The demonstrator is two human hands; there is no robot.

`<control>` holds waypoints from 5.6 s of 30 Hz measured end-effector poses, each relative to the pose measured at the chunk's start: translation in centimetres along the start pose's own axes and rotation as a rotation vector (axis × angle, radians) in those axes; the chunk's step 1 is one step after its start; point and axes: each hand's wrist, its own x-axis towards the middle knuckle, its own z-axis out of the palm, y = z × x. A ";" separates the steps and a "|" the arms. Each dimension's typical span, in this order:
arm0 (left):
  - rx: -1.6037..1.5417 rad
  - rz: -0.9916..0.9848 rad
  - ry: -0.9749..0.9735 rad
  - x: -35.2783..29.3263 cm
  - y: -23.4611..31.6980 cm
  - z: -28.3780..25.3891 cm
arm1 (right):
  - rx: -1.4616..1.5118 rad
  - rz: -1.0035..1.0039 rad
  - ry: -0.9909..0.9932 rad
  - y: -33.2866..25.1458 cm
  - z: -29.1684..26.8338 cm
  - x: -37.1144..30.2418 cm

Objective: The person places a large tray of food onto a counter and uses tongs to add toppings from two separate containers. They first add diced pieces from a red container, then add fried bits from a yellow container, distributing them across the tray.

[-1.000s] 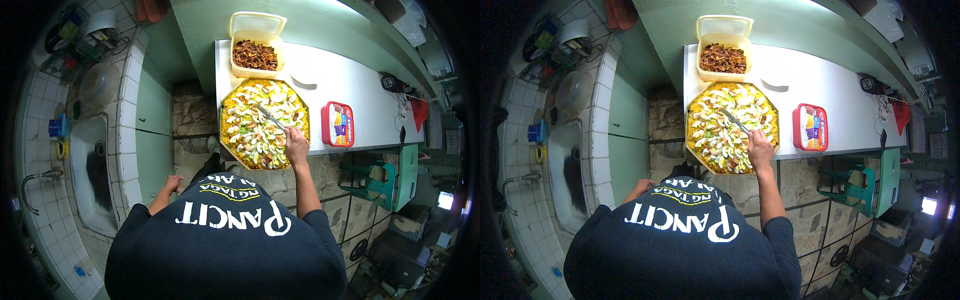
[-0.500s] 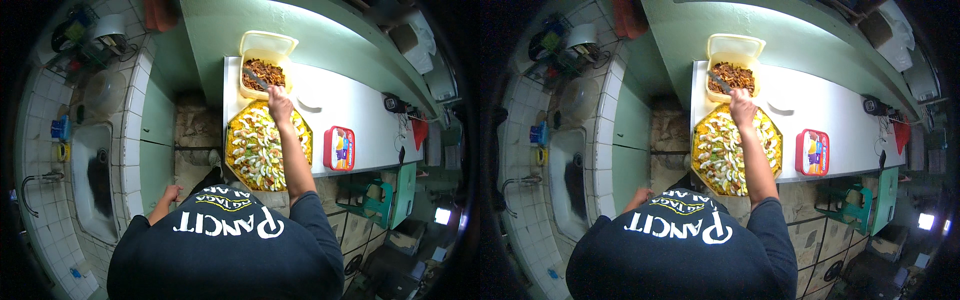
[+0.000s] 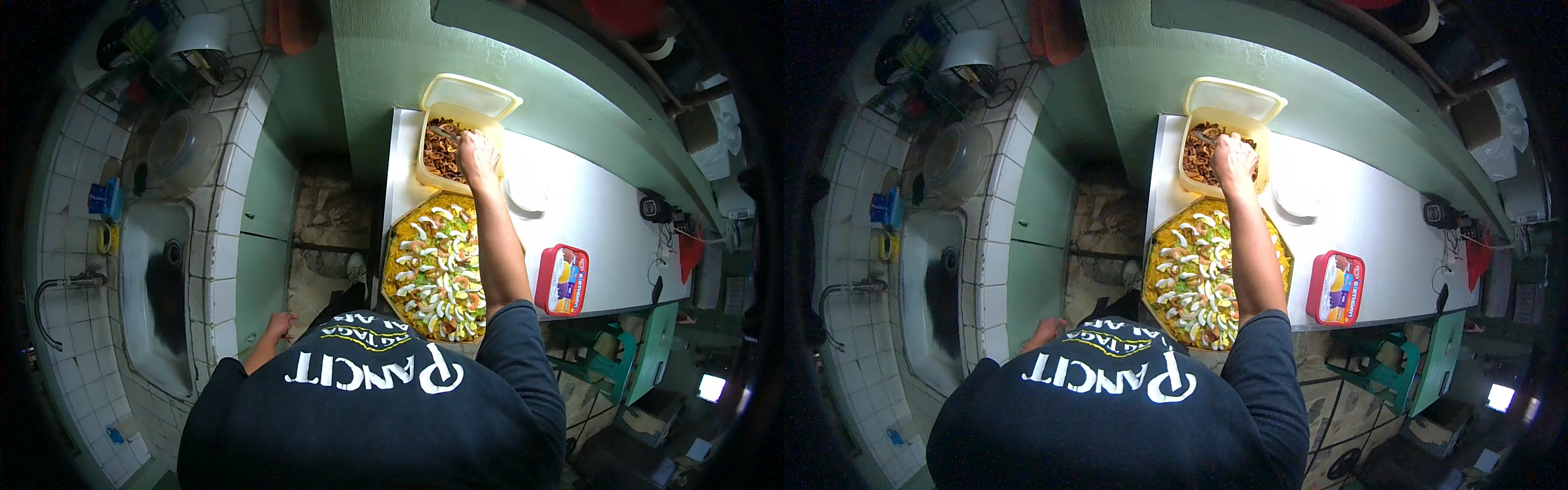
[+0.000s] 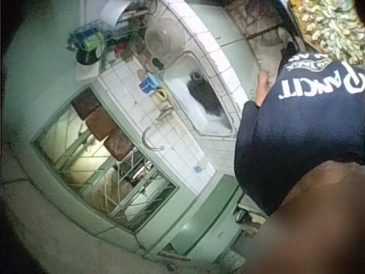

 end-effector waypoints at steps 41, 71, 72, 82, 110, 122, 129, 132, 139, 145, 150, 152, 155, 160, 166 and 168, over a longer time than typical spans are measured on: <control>-0.096 -0.051 0.053 -3.1 0.8 1.7 | 0.013 0.158 -0.173 3.6 -3.5 -5.3; -0.149 -0.078 0.009 -1.8 1.0 0.6 | 0.027 0.332 -0.076 6.5 -4.5 -5.4; -0.140 -0.089 0.008 -1.6 0.4 0.7 | -0.011 0.313 -0.099 6.6 -5.0 -5.6; 0.066 0.133 -0.051 0.2 -0.9 0.3 | 0.003 0.074 -0.223 5.2 -4.4 -6.5; -0.135 -0.090 0.010 -2.6 4.2 1.0 | -0.122 -0.084 -0.129 1.7 -2.0 -6.2; 0.031 0.065 -0.054 -0.6 2.1 1.8 | 0.078 0.083 0.041 4.1 -6.7 -10.9; -0.081 0.009 -0.016 -1.9 4.8 2.3 | 0.102 0.197 -0.199 1.7 -1.6 -7.2; -0.135 -0.040 0.014 -2.3 4.3 2.2 | 0.074 0.216 -0.255 1.0 -1.3 -6.1; 0.148 0.372 -0.038 1.3 -6.0 2.2 | 0.039 0.171 -0.089 0.6 -2.8 -5.9; 0.117 0.196 -0.023 0.6 -5.3 2.7 | 0.104 0.368 -0.328 -0.7 -2.1 -5.0; 0.093 0.188 -0.009 0.0 -1.3 2.4 | 0.148 0.371 -0.305 -0.1 -2.4 -5.9; 0.022 0.169 -0.015 0.0 -0.8 2.5 | 0.125 0.340 -0.223 0.3 -3.5 -7.0; 0.045 0.280 -0.027 0.2 -1.5 2.8 | 0.140 0.307 -0.105 1.4 -5.6 -9.3; 0.072 0.244 -0.046 1.2 -3.8 3.1 | 0.254 0.194 0.069 4.6 -11.0 -17.6; -0.036 -0.038 -0.034 -1.3 -1.3 3.6 | 0.302 0.236 0.018 6.8 -14.8 -32.8; -0.036 -0.048 -0.029 -0.6 -1.6 3.8 | 0.323 0.302 -0.020 6.2 -15.2 -36.6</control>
